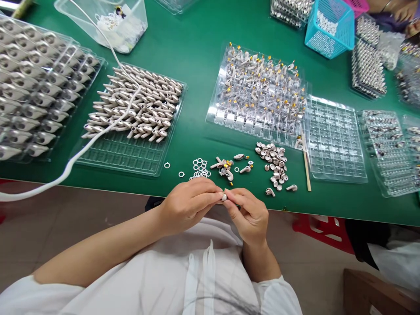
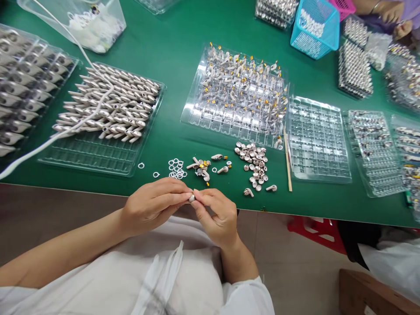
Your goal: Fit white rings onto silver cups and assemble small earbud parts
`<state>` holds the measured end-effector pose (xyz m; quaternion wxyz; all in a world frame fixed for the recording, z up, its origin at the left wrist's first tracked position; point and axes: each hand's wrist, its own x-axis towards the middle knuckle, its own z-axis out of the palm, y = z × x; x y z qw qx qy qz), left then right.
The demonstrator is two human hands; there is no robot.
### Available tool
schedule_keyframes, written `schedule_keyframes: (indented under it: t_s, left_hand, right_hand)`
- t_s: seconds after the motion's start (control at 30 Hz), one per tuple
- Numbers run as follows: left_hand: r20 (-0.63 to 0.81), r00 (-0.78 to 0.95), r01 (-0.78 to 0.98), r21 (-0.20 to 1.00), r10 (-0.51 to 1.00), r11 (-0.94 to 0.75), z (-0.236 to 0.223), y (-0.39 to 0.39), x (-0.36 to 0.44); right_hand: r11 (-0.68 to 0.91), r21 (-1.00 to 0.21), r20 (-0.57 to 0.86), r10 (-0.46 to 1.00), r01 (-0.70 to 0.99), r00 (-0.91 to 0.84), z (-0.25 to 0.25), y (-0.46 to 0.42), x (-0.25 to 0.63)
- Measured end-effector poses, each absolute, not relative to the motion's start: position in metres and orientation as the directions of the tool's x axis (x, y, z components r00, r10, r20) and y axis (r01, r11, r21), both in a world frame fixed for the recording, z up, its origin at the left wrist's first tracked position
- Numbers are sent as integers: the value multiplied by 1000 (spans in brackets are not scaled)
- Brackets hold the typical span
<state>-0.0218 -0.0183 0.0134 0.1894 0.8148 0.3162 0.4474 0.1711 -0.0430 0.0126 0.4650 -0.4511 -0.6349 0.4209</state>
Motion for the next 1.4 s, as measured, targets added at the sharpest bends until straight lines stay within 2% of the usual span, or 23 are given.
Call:
schedule_keyframes:
  t_s: [0.27, 0.47, 0.67, 0.93, 1.2, 1.4]
  left_hand:
    - [612, 404, 356, 579, 679, -734, 14, -17, -22]
    - [591, 371, 324, 641, 717, -696, 10, -19, -23]
    - [586, 384, 335, 632, 714, -699, 8, -20, -24]
    - [630, 394, 380, 551, 669, -743, 4, -15, -23]
    - [605, 361, 370, 605, 709, -705, 5, -14, -23]
    - [601, 352, 365, 618, 718, -696, 3, -16, -23]
  right_hand:
    - [335, -911, 306, 940, 242, -149, 6, -47, 169]
    - [413, -855, 381, 910, 313, -161, 8, -45, 166]
    - [424, -841, 395, 906, 336, -154, 13, -44, 162]
    - [326, -858, 299, 945, 398, -130, 22, -41, 158]
    - [104, -960, 86, 993, 259, -82, 13, -44, 161]
    - [16, -971, -24, 986, 238, -163, 15, -40, 165]
